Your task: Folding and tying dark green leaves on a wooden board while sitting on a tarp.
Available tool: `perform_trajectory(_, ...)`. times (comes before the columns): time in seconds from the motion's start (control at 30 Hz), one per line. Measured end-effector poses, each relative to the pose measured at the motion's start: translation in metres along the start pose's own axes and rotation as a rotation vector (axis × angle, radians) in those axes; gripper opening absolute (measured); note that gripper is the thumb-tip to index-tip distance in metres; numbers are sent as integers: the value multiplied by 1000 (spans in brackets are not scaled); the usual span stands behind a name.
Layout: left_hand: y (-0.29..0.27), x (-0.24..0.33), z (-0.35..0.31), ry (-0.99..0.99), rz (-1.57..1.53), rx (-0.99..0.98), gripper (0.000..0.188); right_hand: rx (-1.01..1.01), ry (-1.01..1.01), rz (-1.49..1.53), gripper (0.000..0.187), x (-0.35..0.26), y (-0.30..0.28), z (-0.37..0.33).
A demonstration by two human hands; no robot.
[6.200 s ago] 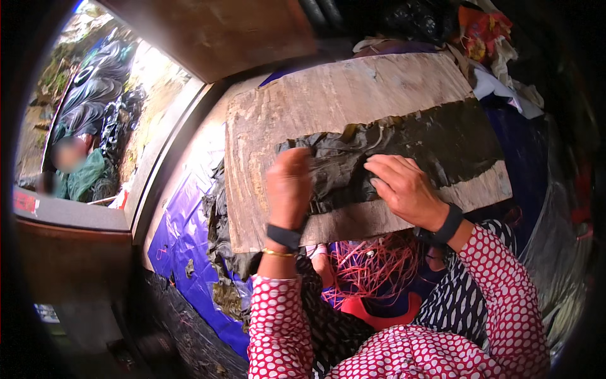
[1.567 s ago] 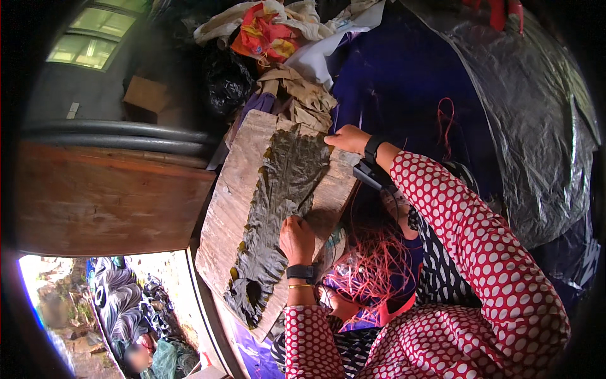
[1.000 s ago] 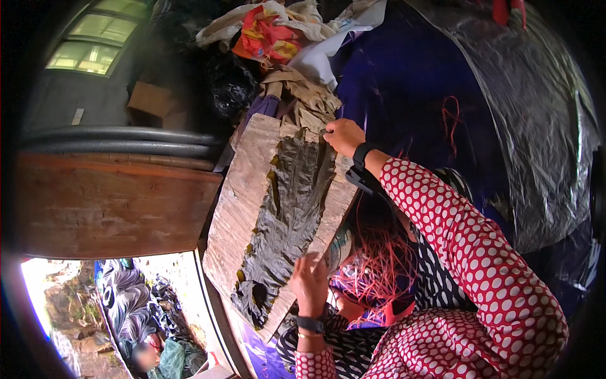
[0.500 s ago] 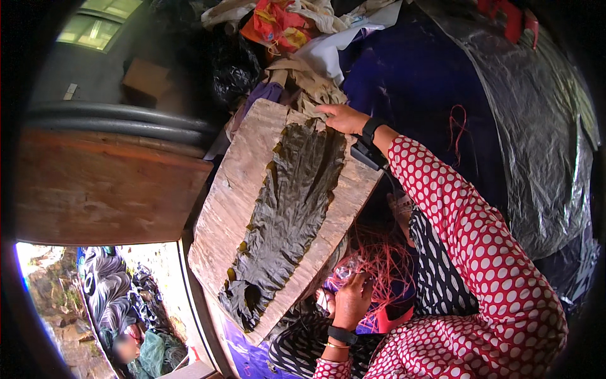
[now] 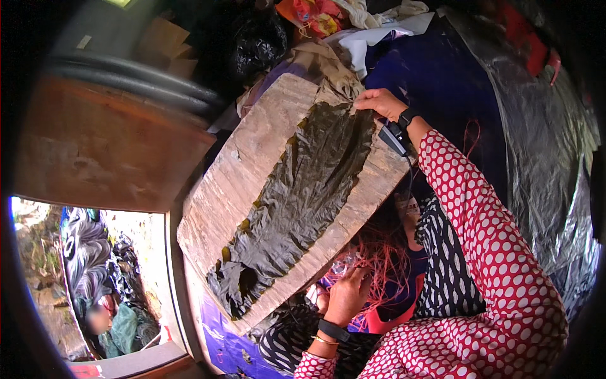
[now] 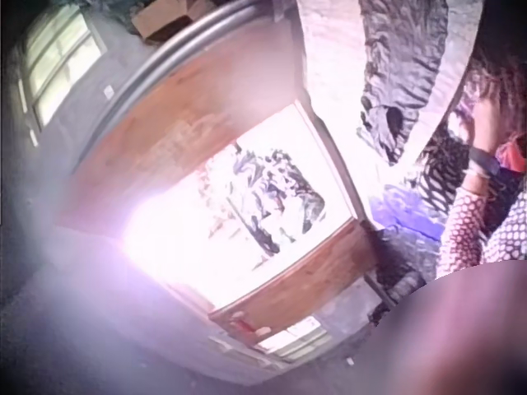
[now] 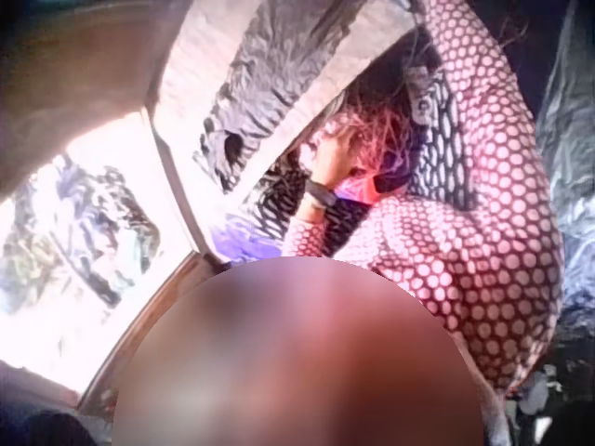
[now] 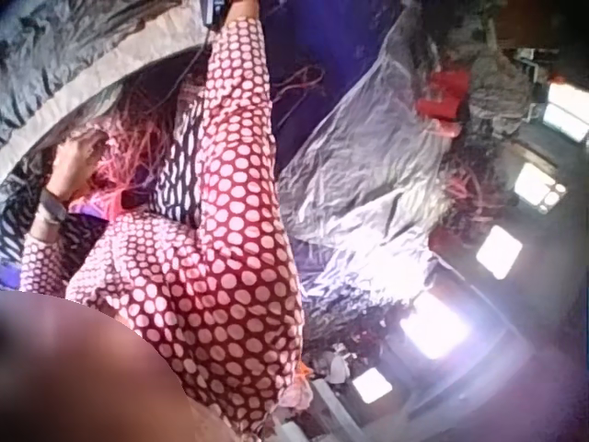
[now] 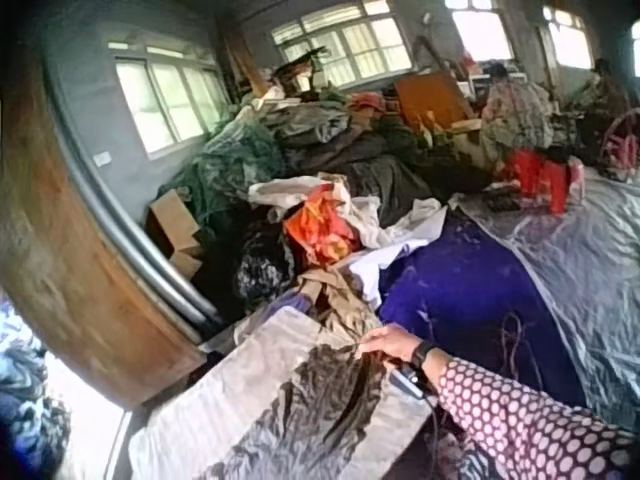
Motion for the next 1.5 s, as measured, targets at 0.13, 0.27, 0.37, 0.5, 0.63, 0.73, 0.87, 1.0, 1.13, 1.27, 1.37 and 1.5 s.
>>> perform_trajectory(0.13,-7,-7,0,57,16,-20,18,166,-141,-303,18,-21,4,-8)
perform_trajectory(0.27,-6,-23,5,114,7,-11,21,280,-485,-564,23,-72,30,-39)
perform_trajectory(0.37,2,-32,7,130,59,-48,22,134,-576,-454,22,-93,87,-76)
perform_trajectory(0.5,3,-32,12,183,57,-84,22,22,-864,-558,12,-79,177,-103)
perform_trajectory(0.63,-11,-35,10,190,119,-42,19,-86,-872,-809,11,-49,244,-126)
perform_trajectory(0.73,-16,-40,5,182,144,-32,21,-130,-861,-901,13,-34,265,-137)
perform_trajectory(0.87,-21,-41,0,186,130,1,21,-202,-890,-964,12,-29,277,-147)
perform_trajectory(1.0,-22,-42,0,169,145,-31,18,-331,-848,-978,12,-32,282,-152)
perform_trajectory(1.13,-24,-46,1,198,134,39,16,-506,-887,-786,27,-64,276,-154)
perform_trajectory(1.27,-46,-43,-3,238,-114,189,14,-392,-526,-487,20,-100,255,-151)
perform_trajectory(1.37,-75,-36,8,335,-253,260,12,-60,-702,-632,18,-99,212,-136)
perform_trajectory(1.5,-129,-80,3,-13,-104,628,12,10,-635,-788,19,-83,185,-142)
Point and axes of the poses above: each hand's wrist, its own z-axis towards the middle knuckle, its own y-axis out of the palm, x = y × z, the point moved 3 cm from there along z, towards the middle knuckle, and after that the axes turned 8 degrees about y, right-handed, at the moved point
